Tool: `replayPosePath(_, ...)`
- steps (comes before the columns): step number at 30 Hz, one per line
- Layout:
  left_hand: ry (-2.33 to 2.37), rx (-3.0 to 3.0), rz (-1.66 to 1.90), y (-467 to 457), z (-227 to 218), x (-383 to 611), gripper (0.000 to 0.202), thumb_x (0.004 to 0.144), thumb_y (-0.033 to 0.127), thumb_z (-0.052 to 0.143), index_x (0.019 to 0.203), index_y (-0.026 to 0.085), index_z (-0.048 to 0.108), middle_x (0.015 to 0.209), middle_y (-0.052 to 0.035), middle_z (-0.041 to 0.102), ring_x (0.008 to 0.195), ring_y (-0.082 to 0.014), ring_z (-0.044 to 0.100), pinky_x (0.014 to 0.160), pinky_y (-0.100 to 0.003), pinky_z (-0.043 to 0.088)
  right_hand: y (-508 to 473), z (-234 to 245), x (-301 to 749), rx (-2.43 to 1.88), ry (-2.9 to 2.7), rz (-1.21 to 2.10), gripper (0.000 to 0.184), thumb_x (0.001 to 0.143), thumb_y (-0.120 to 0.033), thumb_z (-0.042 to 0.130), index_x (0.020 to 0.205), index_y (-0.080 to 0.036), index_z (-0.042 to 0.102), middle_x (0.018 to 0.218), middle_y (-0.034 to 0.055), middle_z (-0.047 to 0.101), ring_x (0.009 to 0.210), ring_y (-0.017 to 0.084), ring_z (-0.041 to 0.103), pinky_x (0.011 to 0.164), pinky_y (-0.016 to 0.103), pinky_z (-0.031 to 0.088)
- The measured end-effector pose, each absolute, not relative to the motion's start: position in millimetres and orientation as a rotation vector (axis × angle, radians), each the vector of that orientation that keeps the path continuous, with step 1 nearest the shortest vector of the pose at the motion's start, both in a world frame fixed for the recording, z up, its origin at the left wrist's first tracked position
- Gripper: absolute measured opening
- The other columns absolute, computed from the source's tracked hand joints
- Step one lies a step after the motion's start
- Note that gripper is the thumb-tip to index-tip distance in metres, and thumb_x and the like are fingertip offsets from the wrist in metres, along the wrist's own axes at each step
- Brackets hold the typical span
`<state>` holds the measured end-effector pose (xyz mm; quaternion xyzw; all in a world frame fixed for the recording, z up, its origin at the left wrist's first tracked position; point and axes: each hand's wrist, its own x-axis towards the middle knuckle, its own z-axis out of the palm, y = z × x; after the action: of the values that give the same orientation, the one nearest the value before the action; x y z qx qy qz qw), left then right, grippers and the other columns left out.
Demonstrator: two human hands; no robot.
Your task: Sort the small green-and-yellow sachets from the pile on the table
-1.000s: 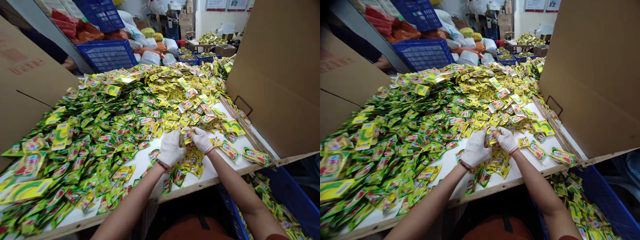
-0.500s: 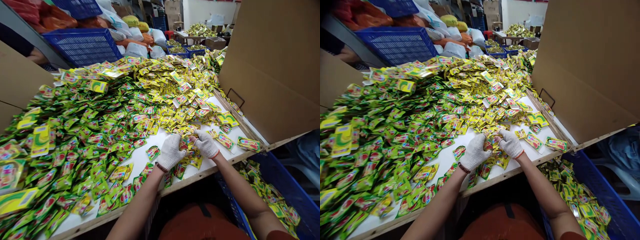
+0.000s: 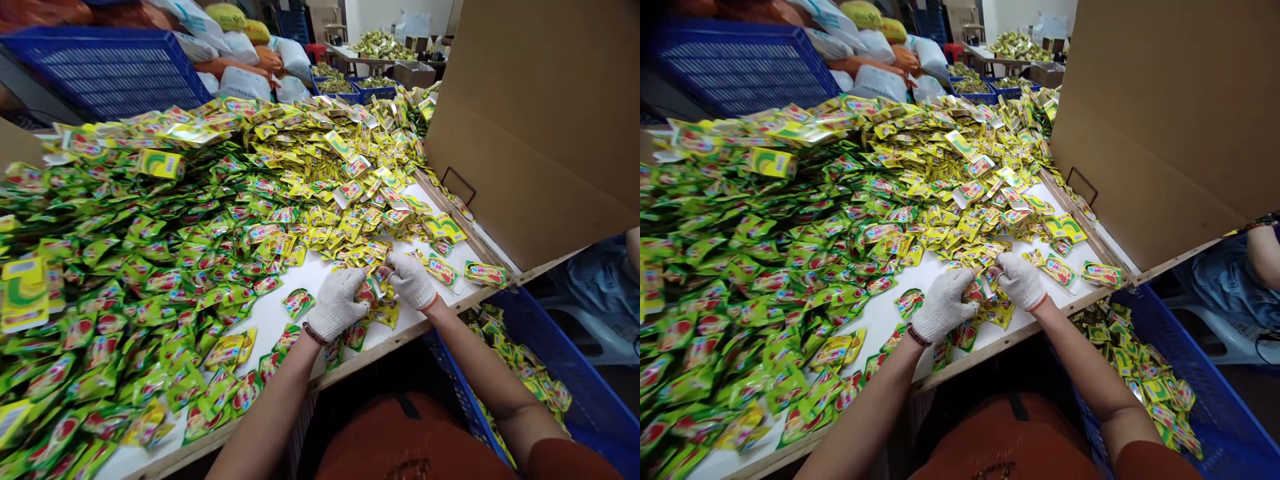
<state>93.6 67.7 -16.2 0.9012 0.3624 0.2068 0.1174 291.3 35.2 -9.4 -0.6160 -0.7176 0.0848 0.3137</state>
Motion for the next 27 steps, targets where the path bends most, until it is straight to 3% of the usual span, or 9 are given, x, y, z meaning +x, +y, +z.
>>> replayPosePath(3,1.107,2.607,0.631,63.4,-16.2,95.7,0.047,0.069,0.025,0.065,0.115,0.019,0.058,0.100,-0.0100,0.067,0.093,-0.0277,0.062,0.081,-0.038,0.049,33.0,-9.1,288.7,-1.643,-1.889,0.079,0.018,0.093,-0.030,0.050,0.081,-0.020,0.058,0.080,0.0071,0.063,0.076,0.020,0.055,0.070,0.028,0.037)
replayPosePath(8,1.260,2.740,0.512,58.6,-14.6,99.7,0.057,0.071,0.023,0.065,0.127,0.018,0.055,0.111,-0.0143,0.065,0.098,-0.0331,0.061,0.080,-0.044,0.046,28.8,3.6,277.2,-1.650,-2.027,0.100,0.021,0.094,-0.031,0.049,0.077,-0.021,0.057,0.076,0.0057,0.062,0.069,0.018,0.052,0.063,0.029,0.032)
replayPosePath(15,1.154,2.774,0.510,58.3,-18.1,99.9,0.058,0.073,0.024,0.066,0.129,0.015,0.055,0.114,-0.0141,0.066,0.101,-0.0315,0.060,0.084,-0.042,0.046,31.6,-0.9,272.4,-1.699,-1.742,0.434,0.018,0.091,-0.030,0.055,0.076,-0.020,0.057,0.071,0.0011,0.060,0.068,0.016,0.053,0.063,0.026,0.036)
replayPosePath(20,1.261,2.838,0.481,57.4,-22.2,101.0,0.056,0.079,0.024,0.061,0.133,0.013,0.054,0.108,-0.0137,0.066,0.095,-0.0307,0.060,0.077,-0.042,0.044,19.3,-11.9,263.8,-1.646,-1.720,0.460,0.010,0.087,-0.027,0.059,0.092,-0.019,0.062,0.091,0.0067,0.067,0.086,0.020,0.059,0.077,0.030,0.045)
replayPosePath(22,1.280,2.874,0.477,56.2,-21.0,101.1,0.057,0.079,0.024,0.060,0.135,0.013,0.052,0.108,-0.0135,0.066,0.094,-0.0310,0.060,0.075,-0.042,0.043,16.1,-10.8,264.4,-1.599,-1.729,0.564,0.017,0.085,-0.023,0.060,0.102,-0.019,0.063,0.099,0.0072,0.068,0.093,0.021,0.060,0.084,0.032,0.047)
replayPosePath(27,1.230,2.916,0.482,50.2,-17.6,103.5,0.057,0.075,0.023,0.063,0.131,0.013,0.056,0.106,-0.0127,0.066,0.090,-0.0299,0.059,0.074,-0.041,0.043,18.4,-4.5,276.2,-1.569,-1.452,0.837,0.020,0.084,-0.026,0.061,0.101,-0.018,0.066,0.094,0.0045,0.070,0.088,0.021,0.063,0.080,0.033,0.050)
